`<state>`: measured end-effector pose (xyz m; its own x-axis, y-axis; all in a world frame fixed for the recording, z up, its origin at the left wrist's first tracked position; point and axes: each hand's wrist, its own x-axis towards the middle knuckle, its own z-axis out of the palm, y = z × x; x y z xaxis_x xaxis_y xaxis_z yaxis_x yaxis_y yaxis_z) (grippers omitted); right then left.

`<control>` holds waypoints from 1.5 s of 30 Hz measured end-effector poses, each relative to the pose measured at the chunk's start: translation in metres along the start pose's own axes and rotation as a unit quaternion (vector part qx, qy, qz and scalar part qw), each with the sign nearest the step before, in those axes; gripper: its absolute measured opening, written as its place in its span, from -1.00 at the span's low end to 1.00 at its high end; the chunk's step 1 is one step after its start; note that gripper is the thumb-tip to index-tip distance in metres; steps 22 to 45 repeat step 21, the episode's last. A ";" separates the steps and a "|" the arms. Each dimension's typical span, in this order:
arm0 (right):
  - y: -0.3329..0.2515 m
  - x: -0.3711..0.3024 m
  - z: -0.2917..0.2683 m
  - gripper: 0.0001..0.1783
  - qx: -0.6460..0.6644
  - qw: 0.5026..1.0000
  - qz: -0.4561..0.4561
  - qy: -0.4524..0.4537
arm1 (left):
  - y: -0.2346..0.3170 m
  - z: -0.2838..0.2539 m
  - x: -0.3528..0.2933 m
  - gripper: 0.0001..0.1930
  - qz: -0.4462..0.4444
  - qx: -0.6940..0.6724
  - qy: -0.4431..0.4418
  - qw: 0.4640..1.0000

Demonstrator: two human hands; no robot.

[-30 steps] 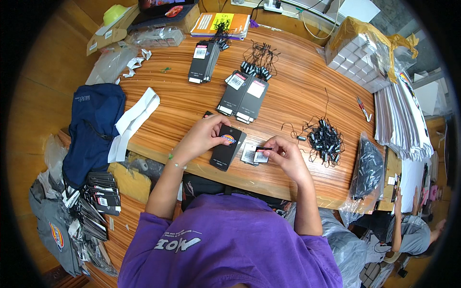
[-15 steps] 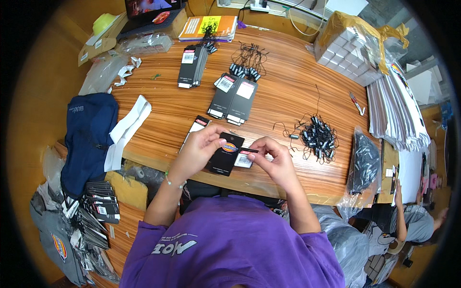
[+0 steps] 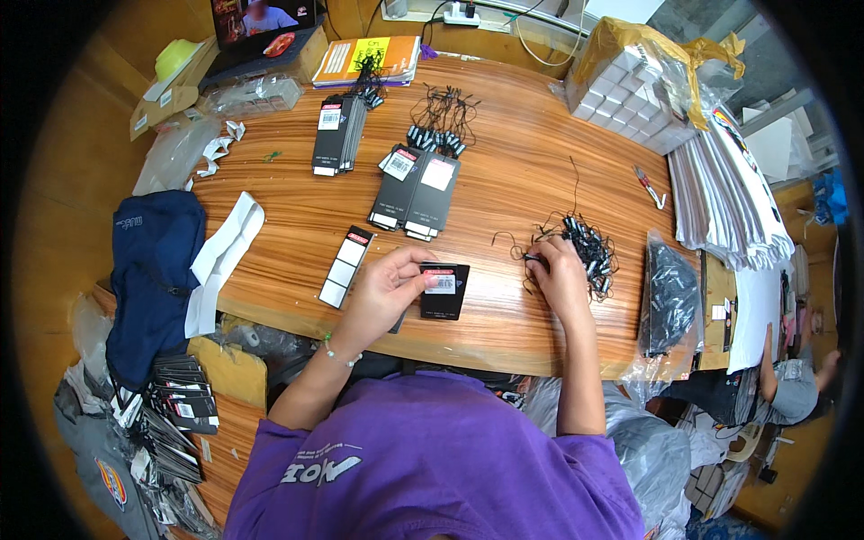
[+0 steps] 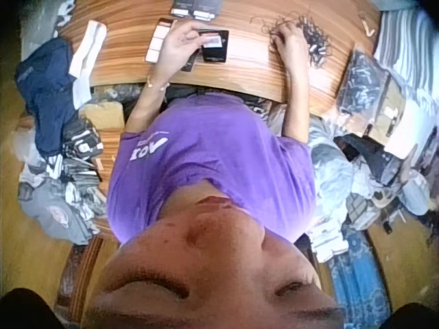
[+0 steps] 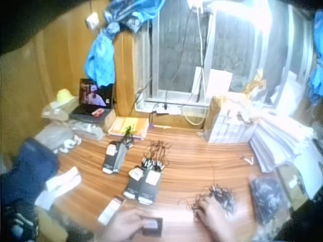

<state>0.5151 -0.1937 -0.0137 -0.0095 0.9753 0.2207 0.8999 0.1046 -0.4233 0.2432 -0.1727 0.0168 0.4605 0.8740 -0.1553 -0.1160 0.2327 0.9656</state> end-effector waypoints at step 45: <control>-0.025 -0.003 -0.017 -0.74 0.619 0.773 0.137 -0.020 | 0.002 0.043 0.033 -0.85 0.028 0.054 -0.169 0.984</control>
